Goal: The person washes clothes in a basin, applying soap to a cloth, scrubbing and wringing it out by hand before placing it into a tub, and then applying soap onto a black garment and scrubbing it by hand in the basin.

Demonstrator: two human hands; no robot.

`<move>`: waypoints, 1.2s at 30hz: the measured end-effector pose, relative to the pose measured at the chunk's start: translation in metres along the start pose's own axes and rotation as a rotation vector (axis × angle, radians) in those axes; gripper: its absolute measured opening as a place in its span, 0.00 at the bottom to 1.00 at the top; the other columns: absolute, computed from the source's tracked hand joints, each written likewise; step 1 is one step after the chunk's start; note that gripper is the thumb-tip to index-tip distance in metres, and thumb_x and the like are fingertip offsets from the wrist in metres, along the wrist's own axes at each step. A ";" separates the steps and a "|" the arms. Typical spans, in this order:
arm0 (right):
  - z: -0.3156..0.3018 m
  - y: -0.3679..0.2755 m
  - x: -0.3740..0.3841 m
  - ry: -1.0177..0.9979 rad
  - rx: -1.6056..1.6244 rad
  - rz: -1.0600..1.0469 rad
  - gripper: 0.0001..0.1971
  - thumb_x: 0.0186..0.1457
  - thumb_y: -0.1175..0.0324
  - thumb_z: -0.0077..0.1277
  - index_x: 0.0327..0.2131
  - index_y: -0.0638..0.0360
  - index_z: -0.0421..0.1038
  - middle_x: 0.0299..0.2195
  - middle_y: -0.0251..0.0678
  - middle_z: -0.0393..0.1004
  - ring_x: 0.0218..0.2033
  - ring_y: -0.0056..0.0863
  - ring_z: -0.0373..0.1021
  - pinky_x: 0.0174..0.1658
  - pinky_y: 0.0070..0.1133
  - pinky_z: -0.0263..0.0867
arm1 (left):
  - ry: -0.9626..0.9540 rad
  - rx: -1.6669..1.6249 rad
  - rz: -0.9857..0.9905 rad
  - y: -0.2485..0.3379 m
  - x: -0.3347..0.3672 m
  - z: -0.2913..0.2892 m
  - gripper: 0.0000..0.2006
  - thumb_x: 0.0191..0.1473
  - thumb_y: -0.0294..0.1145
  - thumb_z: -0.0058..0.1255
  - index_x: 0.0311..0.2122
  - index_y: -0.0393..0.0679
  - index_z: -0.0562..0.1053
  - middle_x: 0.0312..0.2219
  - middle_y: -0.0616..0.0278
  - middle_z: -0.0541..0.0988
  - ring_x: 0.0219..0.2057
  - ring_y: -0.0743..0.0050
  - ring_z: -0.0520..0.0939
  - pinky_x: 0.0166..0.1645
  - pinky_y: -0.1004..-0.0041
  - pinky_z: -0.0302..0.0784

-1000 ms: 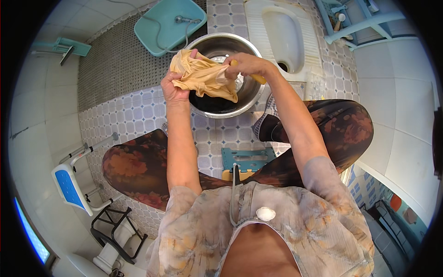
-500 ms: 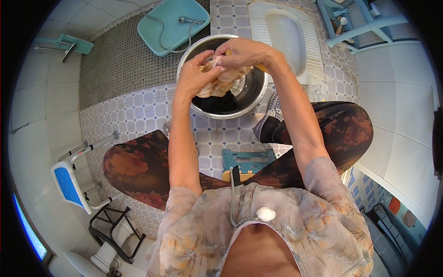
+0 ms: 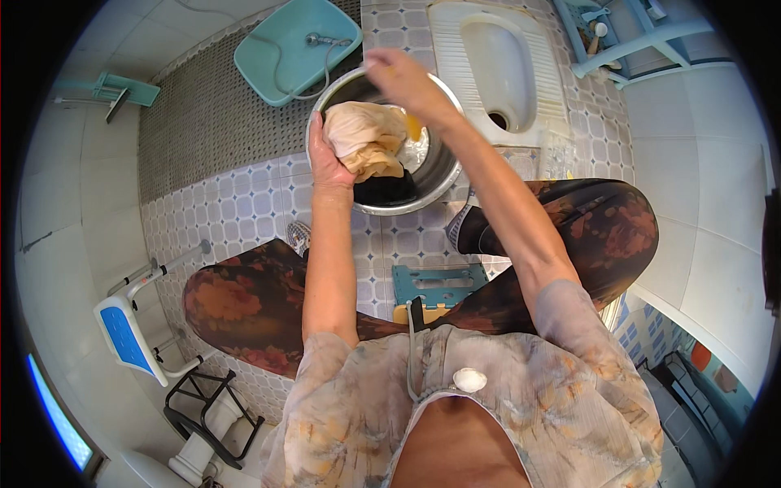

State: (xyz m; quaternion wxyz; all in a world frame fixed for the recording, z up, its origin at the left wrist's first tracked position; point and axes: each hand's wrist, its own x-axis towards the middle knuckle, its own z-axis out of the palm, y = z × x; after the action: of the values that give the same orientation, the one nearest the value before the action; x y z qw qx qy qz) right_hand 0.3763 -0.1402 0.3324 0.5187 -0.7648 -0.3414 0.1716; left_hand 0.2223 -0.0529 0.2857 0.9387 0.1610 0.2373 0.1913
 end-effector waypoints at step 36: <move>-0.043 0.039 0.007 -0.171 0.736 0.478 0.09 0.48 0.75 0.47 0.35 0.62 0.72 0.26 0.30 0.70 0.22 0.18 0.65 0.23 0.16 0.62 | 0.058 1.372 -0.175 0.050 -0.011 0.010 0.23 0.58 0.52 0.50 0.45 0.39 0.74 0.38 0.65 0.78 0.37 0.78 0.77 0.44 0.74 0.70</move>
State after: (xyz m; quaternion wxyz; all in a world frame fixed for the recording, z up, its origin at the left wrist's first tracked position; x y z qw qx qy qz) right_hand 0.4210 -0.1738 0.3153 0.6719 -0.5700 -0.1128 0.4593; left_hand 0.2042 -0.0157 0.3176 0.6298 0.6935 0.3420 -0.0743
